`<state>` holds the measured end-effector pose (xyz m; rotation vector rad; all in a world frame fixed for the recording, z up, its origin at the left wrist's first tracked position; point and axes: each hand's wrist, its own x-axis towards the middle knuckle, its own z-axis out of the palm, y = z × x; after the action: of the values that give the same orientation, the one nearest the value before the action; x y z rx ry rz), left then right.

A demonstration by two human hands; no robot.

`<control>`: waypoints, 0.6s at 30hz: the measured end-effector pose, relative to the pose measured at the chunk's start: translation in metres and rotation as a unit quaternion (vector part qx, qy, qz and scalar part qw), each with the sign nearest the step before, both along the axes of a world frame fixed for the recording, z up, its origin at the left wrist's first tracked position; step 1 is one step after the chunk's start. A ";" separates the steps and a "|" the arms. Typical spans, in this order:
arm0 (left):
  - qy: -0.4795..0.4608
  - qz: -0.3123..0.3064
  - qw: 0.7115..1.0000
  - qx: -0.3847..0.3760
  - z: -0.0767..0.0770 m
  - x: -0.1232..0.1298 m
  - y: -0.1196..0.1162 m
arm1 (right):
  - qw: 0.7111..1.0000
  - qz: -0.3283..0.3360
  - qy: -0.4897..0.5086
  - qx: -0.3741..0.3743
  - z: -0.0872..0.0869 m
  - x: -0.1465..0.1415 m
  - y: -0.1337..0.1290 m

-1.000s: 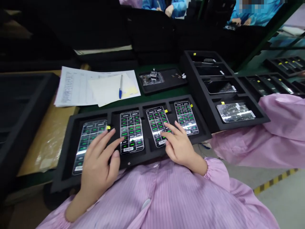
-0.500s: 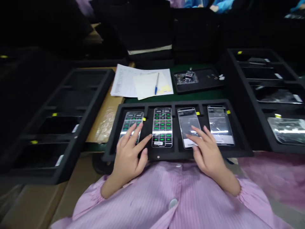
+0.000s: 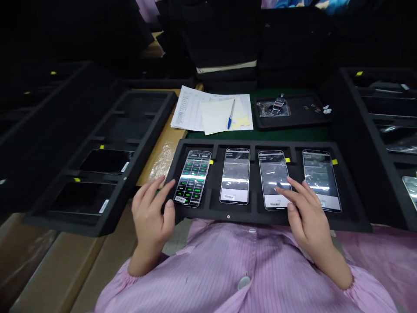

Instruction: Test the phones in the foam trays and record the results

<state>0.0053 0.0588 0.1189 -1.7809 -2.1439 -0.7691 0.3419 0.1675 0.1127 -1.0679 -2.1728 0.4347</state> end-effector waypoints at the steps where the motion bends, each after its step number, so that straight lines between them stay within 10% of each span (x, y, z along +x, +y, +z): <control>1: -0.009 0.004 1.000 -0.002 0.002 0.001 0.006 | 1.000 -0.002 0.002 -0.002 0.000 0.000 0.000; 10: -0.013 0.087 0.989 -0.116 0.004 0.014 0.060 | 1.000 -0.009 -0.006 0.007 0.003 -0.004 0.003; 18: -0.196 0.056 0.977 -0.066 0.004 -0.003 0.059 | 0.975 0.068 -0.018 0.213 0.130 0.005 -0.049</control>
<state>0.0021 0.1174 0.1233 -1.6598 -2.5767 -1.0418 0.3468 0.1180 0.2427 -0.6980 -2.2425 0.0011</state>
